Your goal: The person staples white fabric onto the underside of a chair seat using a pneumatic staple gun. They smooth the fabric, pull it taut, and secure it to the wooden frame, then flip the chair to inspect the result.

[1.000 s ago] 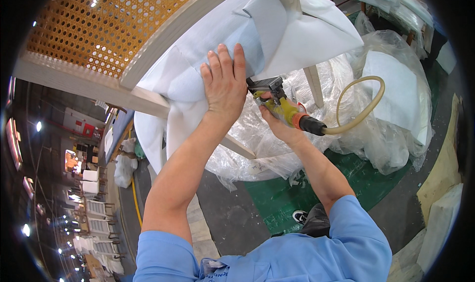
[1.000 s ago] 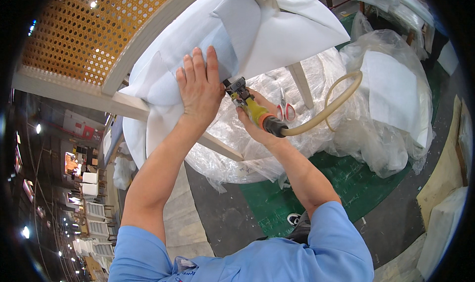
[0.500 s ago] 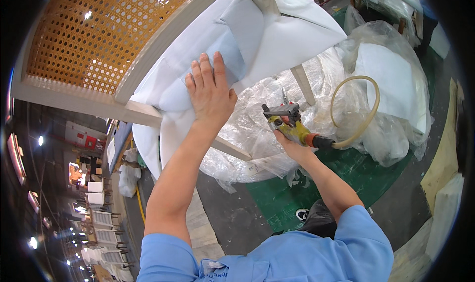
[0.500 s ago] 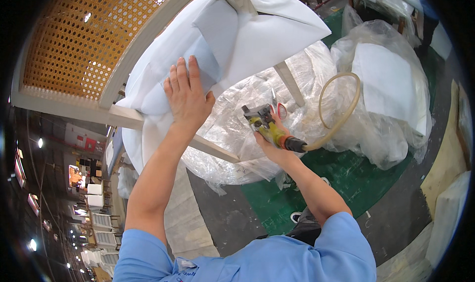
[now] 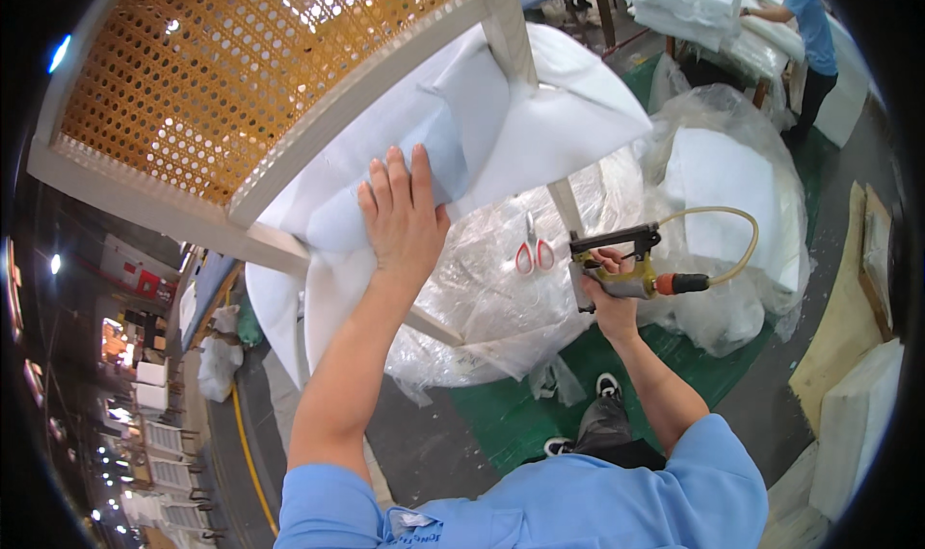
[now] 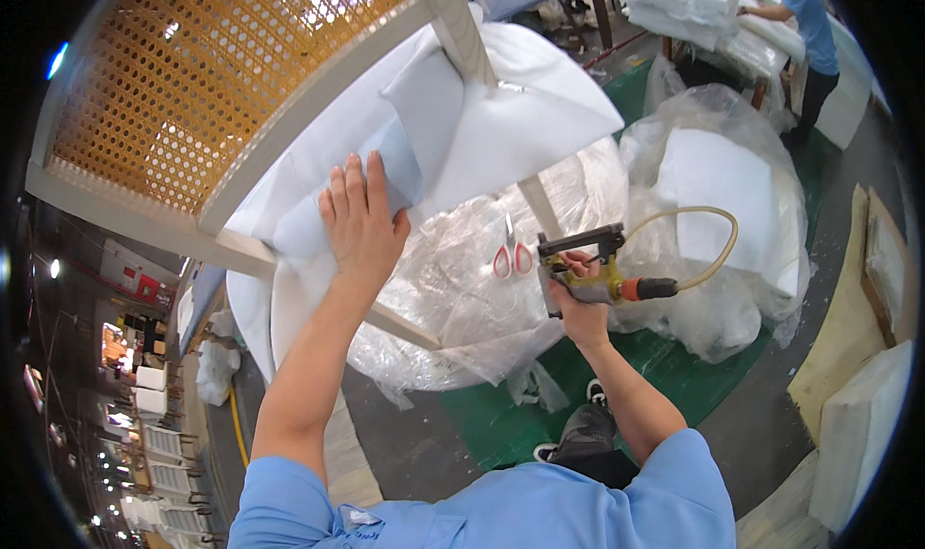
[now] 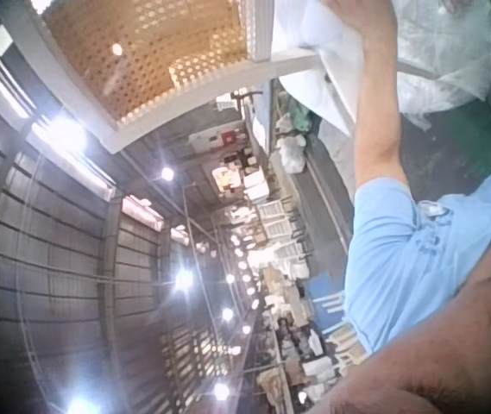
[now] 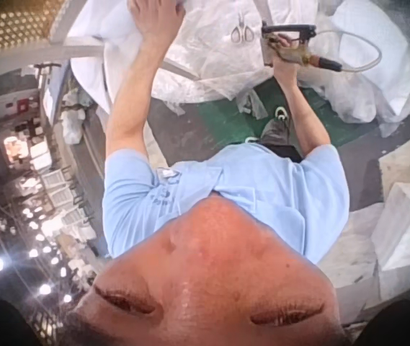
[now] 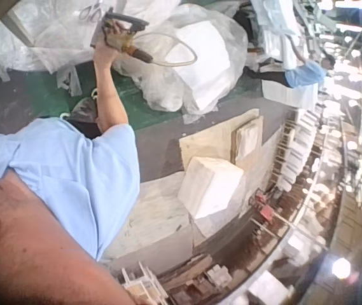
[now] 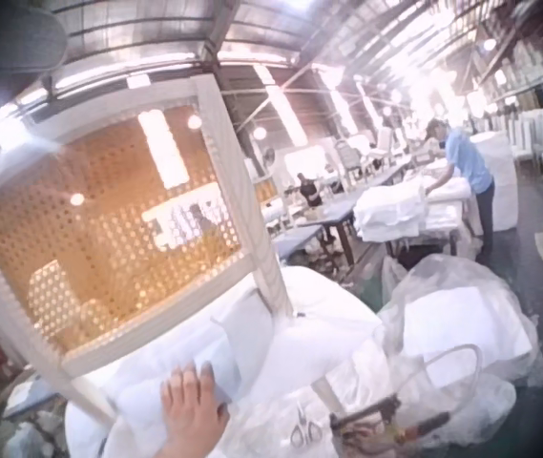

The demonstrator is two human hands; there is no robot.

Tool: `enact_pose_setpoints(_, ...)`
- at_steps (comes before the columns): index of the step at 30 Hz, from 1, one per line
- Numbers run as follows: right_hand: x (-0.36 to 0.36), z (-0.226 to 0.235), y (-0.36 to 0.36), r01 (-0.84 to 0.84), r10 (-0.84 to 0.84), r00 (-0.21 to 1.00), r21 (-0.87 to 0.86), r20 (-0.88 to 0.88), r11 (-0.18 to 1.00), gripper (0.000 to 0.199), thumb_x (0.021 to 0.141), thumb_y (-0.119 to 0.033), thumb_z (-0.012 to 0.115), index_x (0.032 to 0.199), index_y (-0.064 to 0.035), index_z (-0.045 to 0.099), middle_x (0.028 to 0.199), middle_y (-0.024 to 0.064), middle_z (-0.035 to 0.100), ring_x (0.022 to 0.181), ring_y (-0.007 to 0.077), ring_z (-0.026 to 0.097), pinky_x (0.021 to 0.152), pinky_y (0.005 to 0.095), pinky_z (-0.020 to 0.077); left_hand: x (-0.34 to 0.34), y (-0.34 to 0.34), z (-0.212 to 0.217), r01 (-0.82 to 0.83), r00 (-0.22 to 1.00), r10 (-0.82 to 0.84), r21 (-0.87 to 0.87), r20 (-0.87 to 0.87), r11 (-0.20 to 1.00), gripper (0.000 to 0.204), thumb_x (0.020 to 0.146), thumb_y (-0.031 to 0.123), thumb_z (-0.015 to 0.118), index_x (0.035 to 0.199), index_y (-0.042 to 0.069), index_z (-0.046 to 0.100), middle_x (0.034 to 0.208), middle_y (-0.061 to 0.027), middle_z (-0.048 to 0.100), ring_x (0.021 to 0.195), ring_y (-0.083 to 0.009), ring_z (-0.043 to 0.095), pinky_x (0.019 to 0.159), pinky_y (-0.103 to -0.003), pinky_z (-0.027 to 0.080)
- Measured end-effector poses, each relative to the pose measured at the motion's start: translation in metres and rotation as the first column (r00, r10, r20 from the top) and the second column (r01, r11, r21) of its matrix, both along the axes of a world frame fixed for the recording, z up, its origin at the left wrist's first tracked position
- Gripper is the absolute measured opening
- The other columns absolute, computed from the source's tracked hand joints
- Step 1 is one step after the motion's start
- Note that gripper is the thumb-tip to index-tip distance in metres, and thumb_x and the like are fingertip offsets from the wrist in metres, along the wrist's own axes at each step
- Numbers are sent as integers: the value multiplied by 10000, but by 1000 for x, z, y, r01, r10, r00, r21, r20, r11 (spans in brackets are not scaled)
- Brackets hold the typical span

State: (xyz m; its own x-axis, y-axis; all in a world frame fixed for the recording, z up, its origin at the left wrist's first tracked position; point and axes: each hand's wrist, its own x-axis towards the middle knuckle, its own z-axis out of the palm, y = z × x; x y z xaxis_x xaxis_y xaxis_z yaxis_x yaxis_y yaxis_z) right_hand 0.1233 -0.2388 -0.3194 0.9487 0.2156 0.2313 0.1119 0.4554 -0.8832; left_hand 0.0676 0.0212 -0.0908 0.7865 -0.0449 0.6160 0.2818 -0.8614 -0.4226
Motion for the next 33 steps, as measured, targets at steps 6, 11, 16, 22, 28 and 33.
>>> enact_pose_setpoints(6,75,2,-46,172,-140,934,71,-328,983,564,836,55,720,1339,-50,487,1242,76,582,1122,169,580,994,308,462,3,-1,-2,7,999,-8,18,43,1000,969,723,272,812,1564,44,388,1543,-241,435,1413,-447,407,1157,-580,294)
enact_pose_setpoints(11,186,-22,-32,253,-146,834,133,-533,958,547,840,81,695,1337,-61,517,1108,80,641,1001,197,661,833,327,583,9,-2,-7,-32,998,30,25,56,999,931,735,252,803,1541,14,402,1568,-248,412,1446,-453,378,1174,-609,270)
enact_pose_setpoints(16,288,-53,25,97,164,793,388,-587,917,268,931,-33,677,1193,-64,623,1048,44,667,932,196,678,809,353,583,21,-30,-9,-179,981,181,-28,75,983,896,758,169,780,1531,-31,374,1598,-266,366,1493,-479,310,1204,-644,213)
enact_pose_setpoints(22,332,-81,94,-123,462,737,575,-493,809,266,971,-253,677,1172,-85,630,1075,71,707,915,209,690,779,370,573,38,-79,-15,-406,885,448,-260,127,876,798,832,85,709,1543,-34,368,1615,-262,344,1509,-497,274,1230,-599,233)
enact_pose_setpoints(28,338,-98,128,-489,693,477,492,-541,721,336,971,-340,677,1188,-91,615,1101,81,709,938,217,688,789,383,566,50,-186,-98,-265,835,550,-861,20,434,652,949,168,664,1546,63,424,1484,-206,540,1355,-373,535,1126,-415,433)
enact_pose_setpoints(33,358,-108,114,-811,715,237,271,-658,518,398,970,-412,677,1202,-96,603,1122,89,711,956,223,686,798,395,560,47,-302,-164,-258,918,317,-966,-240,15,510,969,188,655,1464,112,558,1257,-144,709,1161,-323,673,970,-389,533)
